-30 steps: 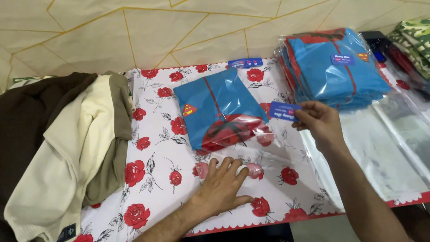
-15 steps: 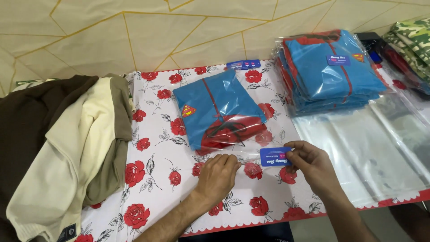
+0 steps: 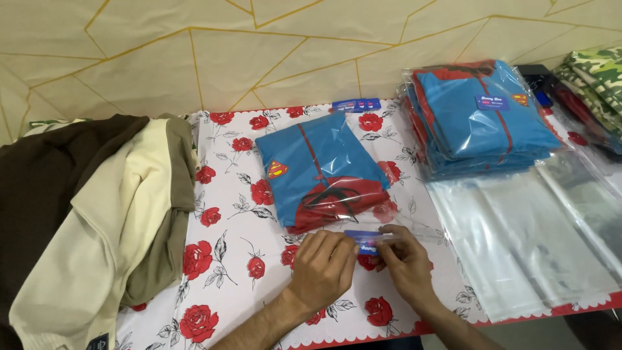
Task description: Folding a red and blue hoodie and placing it into a clear plastic bag.
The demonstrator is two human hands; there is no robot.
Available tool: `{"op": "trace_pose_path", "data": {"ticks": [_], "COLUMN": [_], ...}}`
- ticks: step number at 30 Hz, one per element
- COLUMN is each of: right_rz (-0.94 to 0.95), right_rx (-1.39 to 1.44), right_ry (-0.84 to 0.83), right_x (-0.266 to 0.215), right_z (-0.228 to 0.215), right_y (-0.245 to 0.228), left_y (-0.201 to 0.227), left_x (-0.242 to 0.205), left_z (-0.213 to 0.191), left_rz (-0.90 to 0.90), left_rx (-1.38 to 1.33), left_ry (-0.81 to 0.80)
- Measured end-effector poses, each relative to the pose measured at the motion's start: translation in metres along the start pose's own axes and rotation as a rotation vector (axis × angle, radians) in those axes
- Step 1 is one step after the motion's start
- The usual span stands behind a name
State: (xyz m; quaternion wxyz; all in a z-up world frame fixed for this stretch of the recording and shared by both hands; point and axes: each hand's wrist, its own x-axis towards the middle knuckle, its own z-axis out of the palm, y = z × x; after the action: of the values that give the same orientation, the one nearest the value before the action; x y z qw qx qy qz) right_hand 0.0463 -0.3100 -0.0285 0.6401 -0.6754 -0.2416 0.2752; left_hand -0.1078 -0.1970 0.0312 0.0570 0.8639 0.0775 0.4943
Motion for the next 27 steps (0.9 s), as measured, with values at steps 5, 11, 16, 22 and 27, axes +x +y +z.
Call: {"op": "trace_pose_path", "data": {"ticks": [5, 11, 16, 22, 27], "right_rz": [-0.219, -0.598, -0.583, -0.477, -0.323], "right_rx": [-0.037, -0.372, -0.609, -1.008, -1.200], "right_ry": [-0.169, -0.077, -0.091, -0.170, -0.262], "right_x": [0.027, 0.079, 0.105, 0.131, 0.107], "right_z": [0.022, 0.061, 0.083, 0.093, 0.094], "right_y": [-0.003, 0.003, -0.013, -0.016, -0.036], "left_y": [-0.002, -0.006, -0.010, -0.011, -0.010], "left_x": [0.004, 0.006, 0.006, 0.007, 0.007], "left_z": [-0.004, -0.006, -0.007, -0.010, -0.012], "left_rz": [0.088, 0.153, 0.184, 0.179, 0.174], "left_rx": [-0.043, -0.167, -0.195, -0.218, -0.280], "left_ry": [0.044, 0.018, 0.037, 0.048, 0.044]}}
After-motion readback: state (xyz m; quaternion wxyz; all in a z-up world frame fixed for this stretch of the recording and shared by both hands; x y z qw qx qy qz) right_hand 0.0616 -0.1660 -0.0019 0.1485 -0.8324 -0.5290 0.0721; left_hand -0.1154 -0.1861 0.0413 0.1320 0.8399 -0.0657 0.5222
